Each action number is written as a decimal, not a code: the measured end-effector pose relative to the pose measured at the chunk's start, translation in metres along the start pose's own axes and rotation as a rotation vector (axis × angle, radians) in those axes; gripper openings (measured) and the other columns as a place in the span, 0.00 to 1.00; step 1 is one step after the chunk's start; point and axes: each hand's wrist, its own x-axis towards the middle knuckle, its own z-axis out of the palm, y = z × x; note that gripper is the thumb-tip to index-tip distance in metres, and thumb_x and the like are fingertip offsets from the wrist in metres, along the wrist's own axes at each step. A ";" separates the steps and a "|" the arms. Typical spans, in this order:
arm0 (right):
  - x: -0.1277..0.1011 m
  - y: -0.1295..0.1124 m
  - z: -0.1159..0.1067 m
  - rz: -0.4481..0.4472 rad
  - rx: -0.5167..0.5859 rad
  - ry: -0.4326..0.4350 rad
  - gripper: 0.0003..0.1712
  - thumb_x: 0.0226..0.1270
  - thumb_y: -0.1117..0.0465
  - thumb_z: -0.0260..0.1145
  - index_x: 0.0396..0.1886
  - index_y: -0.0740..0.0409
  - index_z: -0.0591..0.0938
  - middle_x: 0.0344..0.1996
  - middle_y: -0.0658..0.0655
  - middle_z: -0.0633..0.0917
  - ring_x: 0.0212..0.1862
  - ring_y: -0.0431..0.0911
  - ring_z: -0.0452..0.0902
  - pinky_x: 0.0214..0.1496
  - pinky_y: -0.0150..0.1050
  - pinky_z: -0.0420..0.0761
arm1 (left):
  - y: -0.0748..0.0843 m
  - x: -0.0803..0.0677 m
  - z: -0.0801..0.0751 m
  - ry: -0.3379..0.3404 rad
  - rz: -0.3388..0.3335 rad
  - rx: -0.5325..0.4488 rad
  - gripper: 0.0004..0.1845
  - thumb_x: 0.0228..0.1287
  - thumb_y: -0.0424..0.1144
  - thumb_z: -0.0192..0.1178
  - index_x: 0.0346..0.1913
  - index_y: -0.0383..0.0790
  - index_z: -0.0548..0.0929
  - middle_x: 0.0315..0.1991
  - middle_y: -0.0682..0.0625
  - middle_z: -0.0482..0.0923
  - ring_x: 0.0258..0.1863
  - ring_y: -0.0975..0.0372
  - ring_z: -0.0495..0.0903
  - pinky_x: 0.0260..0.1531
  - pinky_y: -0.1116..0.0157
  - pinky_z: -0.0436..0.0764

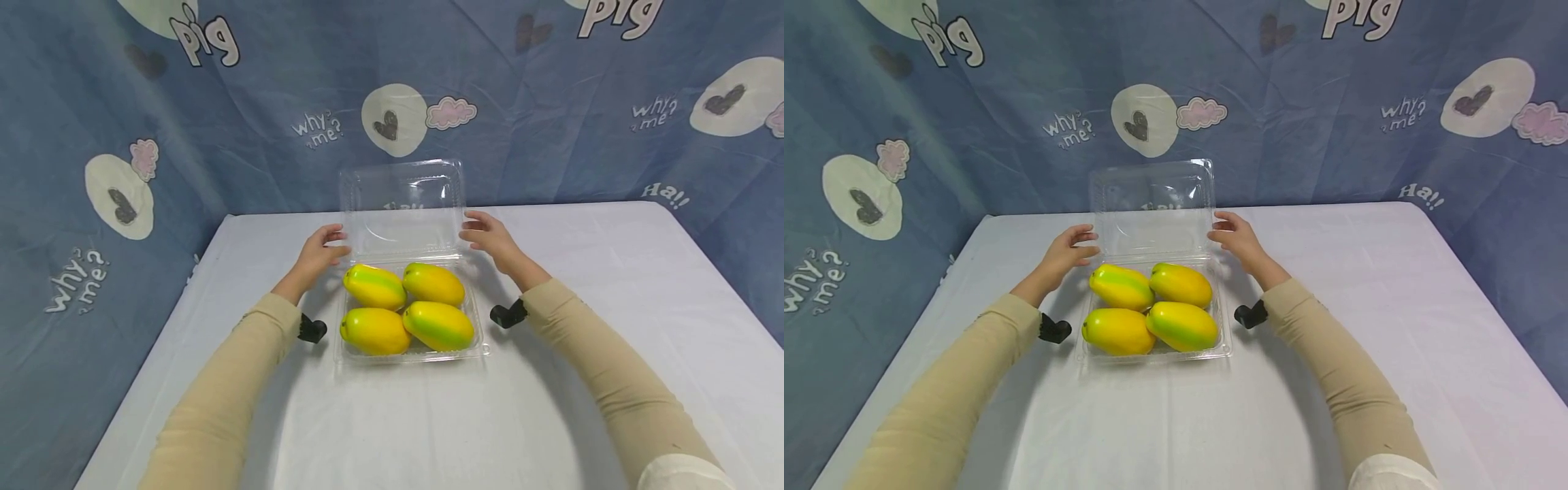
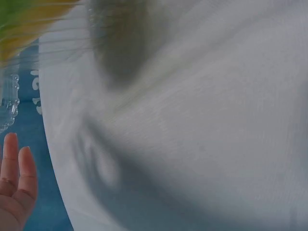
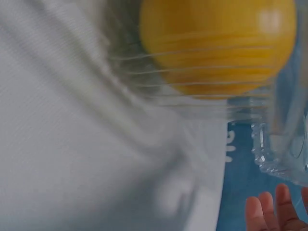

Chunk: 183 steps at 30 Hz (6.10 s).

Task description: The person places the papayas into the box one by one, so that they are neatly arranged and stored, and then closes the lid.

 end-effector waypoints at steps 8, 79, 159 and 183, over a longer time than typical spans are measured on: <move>-0.009 -0.022 0.000 -0.007 -0.042 0.034 0.34 0.66 0.62 0.57 0.69 0.57 0.57 0.64 0.62 0.65 0.62 0.54 0.63 0.64 0.47 0.64 | 0.015 -0.002 -0.014 -0.019 0.047 -0.011 0.33 0.62 0.35 0.57 0.69 0.41 0.57 0.64 0.43 0.63 0.57 0.50 0.68 0.54 0.54 0.71; -0.172 0.014 -0.004 -0.107 -0.076 -0.165 0.27 0.69 0.56 0.54 0.61 0.68 0.68 0.57 0.68 0.73 0.44 0.43 0.77 0.46 0.33 0.78 | -0.014 -0.162 -0.010 0.004 0.183 0.258 0.23 0.65 0.52 0.52 0.57 0.42 0.76 0.51 0.47 0.79 0.52 0.55 0.74 0.49 0.54 0.72; -0.167 0.052 0.018 0.141 0.284 -0.370 0.14 0.68 0.70 0.42 0.49 0.75 0.56 0.27 0.55 0.84 0.27 0.41 0.82 0.34 0.35 0.82 | -0.041 -0.163 0.028 -0.305 -0.146 -0.164 0.11 0.65 0.35 0.43 0.30 0.36 0.74 0.24 0.55 0.82 0.23 0.68 0.78 0.25 0.71 0.71; -0.164 0.049 0.000 0.081 -0.048 -0.338 0.30 0.70 0.56 0.51 0.62 0.71 0.55 0.41 0.65 0.82 0.36 0.49 0.82 0.38 0.42 0.81 | -0.039 -0.167 0.026 -0.153 -0.170 0.049 0.17 0.66 0.46 0.50 0.40 0.33 0.76 0.30 0.51 0.82 0.26 0.62 0.76 0.26 0.66 0.72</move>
